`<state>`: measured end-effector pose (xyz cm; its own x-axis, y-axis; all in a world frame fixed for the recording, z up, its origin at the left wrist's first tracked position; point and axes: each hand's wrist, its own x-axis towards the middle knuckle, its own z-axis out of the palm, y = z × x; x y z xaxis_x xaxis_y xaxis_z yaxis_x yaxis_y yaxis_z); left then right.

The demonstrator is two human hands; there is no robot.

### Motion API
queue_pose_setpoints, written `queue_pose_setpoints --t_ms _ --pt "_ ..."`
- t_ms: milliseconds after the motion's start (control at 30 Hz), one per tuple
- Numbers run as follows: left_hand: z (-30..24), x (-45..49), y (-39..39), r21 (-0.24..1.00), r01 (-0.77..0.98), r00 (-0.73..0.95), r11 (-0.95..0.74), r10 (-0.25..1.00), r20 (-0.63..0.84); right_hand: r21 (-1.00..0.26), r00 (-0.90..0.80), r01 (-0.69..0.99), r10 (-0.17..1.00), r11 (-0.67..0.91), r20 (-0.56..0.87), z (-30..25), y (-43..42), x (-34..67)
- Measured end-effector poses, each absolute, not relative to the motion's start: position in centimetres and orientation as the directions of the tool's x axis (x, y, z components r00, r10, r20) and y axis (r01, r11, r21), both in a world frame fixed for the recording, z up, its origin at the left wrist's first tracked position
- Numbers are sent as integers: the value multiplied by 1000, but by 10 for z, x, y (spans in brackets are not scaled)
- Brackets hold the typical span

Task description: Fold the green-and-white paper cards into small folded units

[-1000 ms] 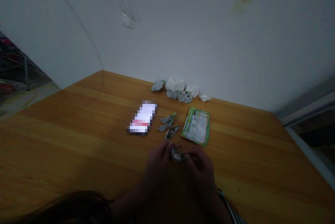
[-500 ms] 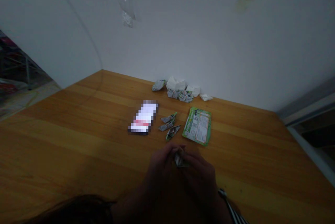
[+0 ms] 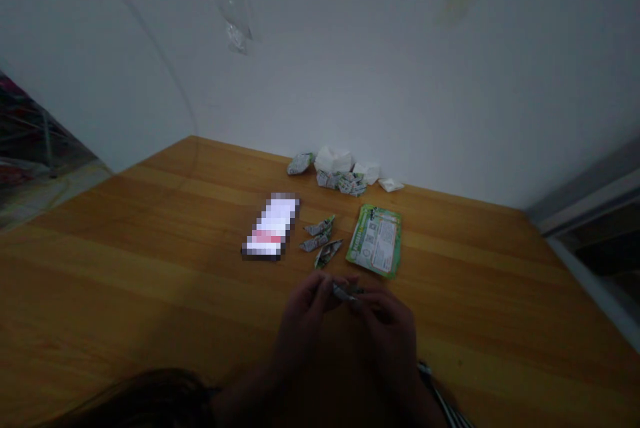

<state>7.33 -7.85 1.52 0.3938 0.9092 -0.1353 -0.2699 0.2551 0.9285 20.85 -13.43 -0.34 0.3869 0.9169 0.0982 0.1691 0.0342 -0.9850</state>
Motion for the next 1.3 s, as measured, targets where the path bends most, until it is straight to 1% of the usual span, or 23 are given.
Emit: queue_pose_setpoints --t_ms 100,167,233,300,400,467,567,667,733,800,867,933,1000,1100,1167,1233,1300 --pt "21 74 -78 937 -258 427 234 898 -107 -998 483 63 874 28 56 -5 -136 207" --pt "24 74 -77 937 -239 434 255 891 -131 -998 501 45 864 43 60 -7 -137 207" --pt "24 74 -75 939 -199 425 282 888 -177 -997 490 62 870 38 64 -7 -138 208" --pt "22 74 -72 940 -165 406 298 889 -211 -999 475 46 879 11 32 -6 -136 207" --pt "17 72 -68 934 -174 375 311 898 -229 -1000 441 -25 897 -11 -21 -3 -133 208" --pt "15 70 -67 931 -197 367 308 904 -221 -999 406 -42 914 -2 -19 -3 -131 210" --pt "17 69 -68 939 -216 374 267 911 -173 -997 343 14 937 73 73 -4 -132 217" --pt "21 68 -70 951 -210 429 229 895 -121 -958 264 201 930 205 255 -4 -136 225" --pt "22 67 -70 966 -159 455 204 884 -111 -909 234 317 907 269 350 -3 -138 228" --pt "23 65 -70 983 -78 440 168 890 -117 -879 217 374 893 297 395 -1 -138 229" --pt "24 63 -69 990 -22 408 137 905 -116 -876 213 377 892 302 399 1 -138 228" --pt "26 63 -69 992 -4 390 129 913 -117 -899 243 338 897 278 369 1 -139 226" --pt "28 63 -69 990 4 375 139 918 -130 -938 312 274 903 211 295 0 -140 222" --pt "29 66 -72 985 54 325 165 930 -173 -990 448 134 887 54 109 -4 -142 216" --pt "28 68 -74 982 83 279 172 942 -189 -1000 513 22 858 -21 -7 -5 -142 211" --pt "26 69 -75 981 65 258 184 946 -195 -997 532 -66 844 -43 -72 -5 -141 207" --pt "22 69 -75 979 26 285 205 937 -203 -993 521 -111 848 -44 -95 -4 -140 206"
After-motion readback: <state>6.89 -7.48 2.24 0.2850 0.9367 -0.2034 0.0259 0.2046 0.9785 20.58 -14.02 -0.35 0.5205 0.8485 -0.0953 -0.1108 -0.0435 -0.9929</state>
